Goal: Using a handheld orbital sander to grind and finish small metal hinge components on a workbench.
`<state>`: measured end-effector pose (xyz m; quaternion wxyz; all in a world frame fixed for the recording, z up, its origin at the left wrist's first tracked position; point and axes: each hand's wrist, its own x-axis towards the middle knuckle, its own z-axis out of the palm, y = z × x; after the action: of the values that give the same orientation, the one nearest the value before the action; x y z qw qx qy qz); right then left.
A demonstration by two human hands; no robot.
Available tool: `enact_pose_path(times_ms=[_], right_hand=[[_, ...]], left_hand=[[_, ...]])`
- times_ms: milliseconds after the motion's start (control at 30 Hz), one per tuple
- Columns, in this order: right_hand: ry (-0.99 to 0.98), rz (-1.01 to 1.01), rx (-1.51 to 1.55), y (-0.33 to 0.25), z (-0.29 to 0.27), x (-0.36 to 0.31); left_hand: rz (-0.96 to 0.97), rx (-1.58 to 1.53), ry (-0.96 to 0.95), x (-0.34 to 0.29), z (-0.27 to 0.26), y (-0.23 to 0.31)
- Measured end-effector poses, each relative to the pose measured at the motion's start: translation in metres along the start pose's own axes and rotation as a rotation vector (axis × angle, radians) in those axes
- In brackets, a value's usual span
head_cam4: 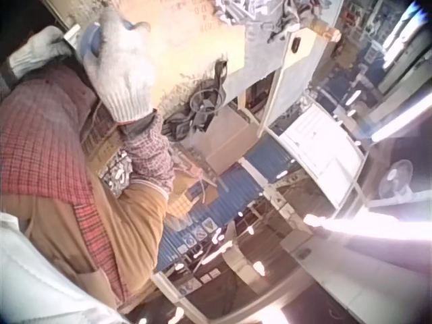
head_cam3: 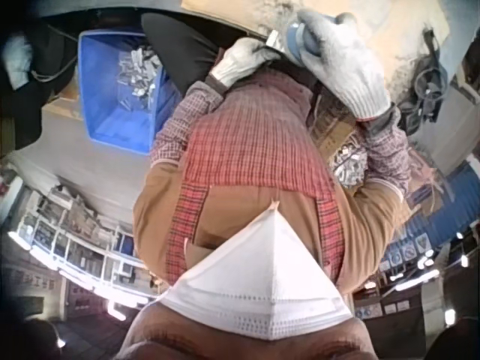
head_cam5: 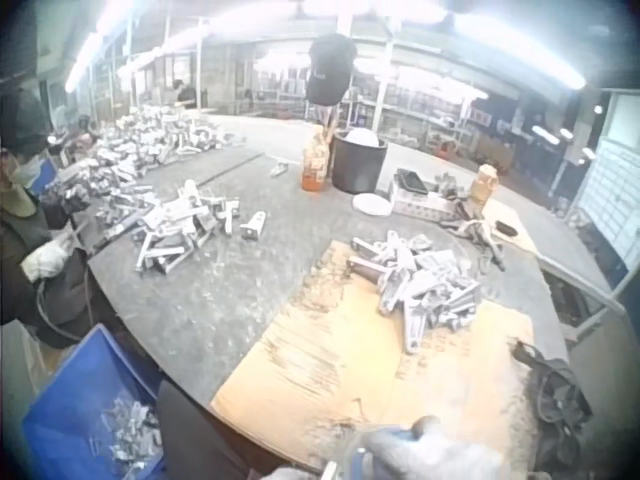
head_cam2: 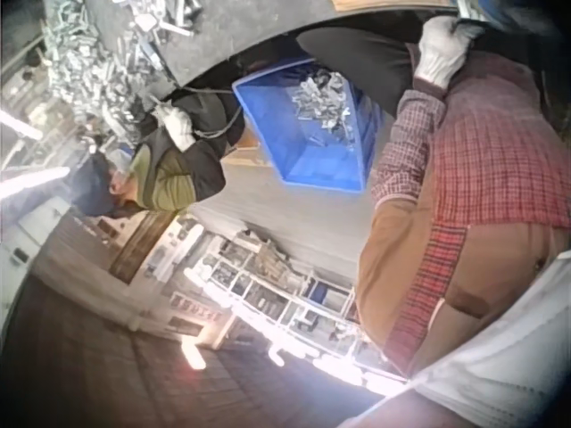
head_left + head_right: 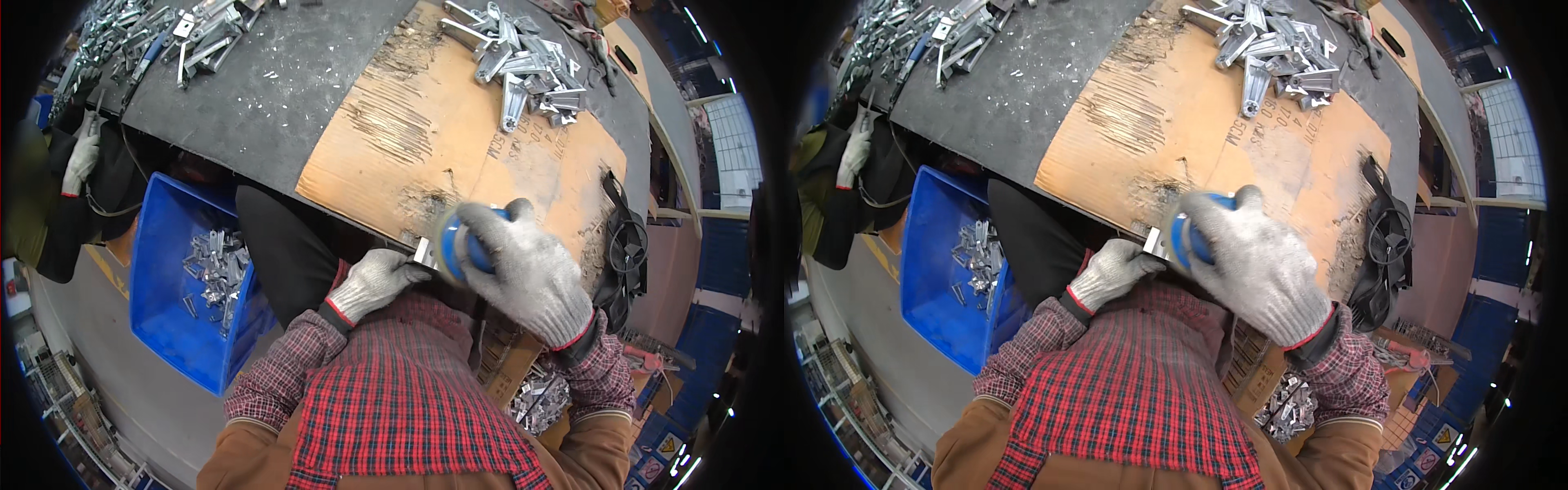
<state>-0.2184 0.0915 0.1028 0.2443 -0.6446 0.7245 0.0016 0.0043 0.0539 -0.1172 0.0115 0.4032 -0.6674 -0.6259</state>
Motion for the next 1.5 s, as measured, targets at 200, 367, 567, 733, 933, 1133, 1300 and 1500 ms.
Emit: enact_pose_path(times_ms=[200, 367, 567, 733, 933, 1133, 1300, 1500], right_hand=[[0.302, 0.165, 0.104, 0.057, 0.022, -0.038], [0.423, 0.099, 0.255, 0.077, 0.03, -0.041], [0.073, -0.144, 0.151, 0.016, 0.001, -0.013], [0.036, -0.09, 0.05, 0.013, -0.011, 0.005], [0.033, -0.105, 0.064, 0.01, -0.013, 0.012], [0.027, -0.137, 0.038, 0.019, -0.01, 0.009], [0.007, -0.145, 0.03, 0.016, -0.016, 0.001], [0.157, -0.1, 0.052, 0.032, -0.015, 0.013]], left_hand=[[0.554, 0.439, 0.311, -0.062, -0.031, 0.098], [0.319, 0.901, 0.291, -0.037, -0.049, 0.123], [0.363, 0.824, 0.302, -0.034, -0.06, 0.108], [0.413, 0.718, 0.329, -0.03, -0.063, 0.106], [0.337, 0.722, 0.268, -0.03, -0.067, 0.109], [0.343, 0.679, 0.253, -0.027, -0.069, 0.107], [0.365, 0.674, 0.275, -0.027, -0.07, 0.111], [0.346, 0.697, 0.288, -0.025, -0.067, 0.114]])
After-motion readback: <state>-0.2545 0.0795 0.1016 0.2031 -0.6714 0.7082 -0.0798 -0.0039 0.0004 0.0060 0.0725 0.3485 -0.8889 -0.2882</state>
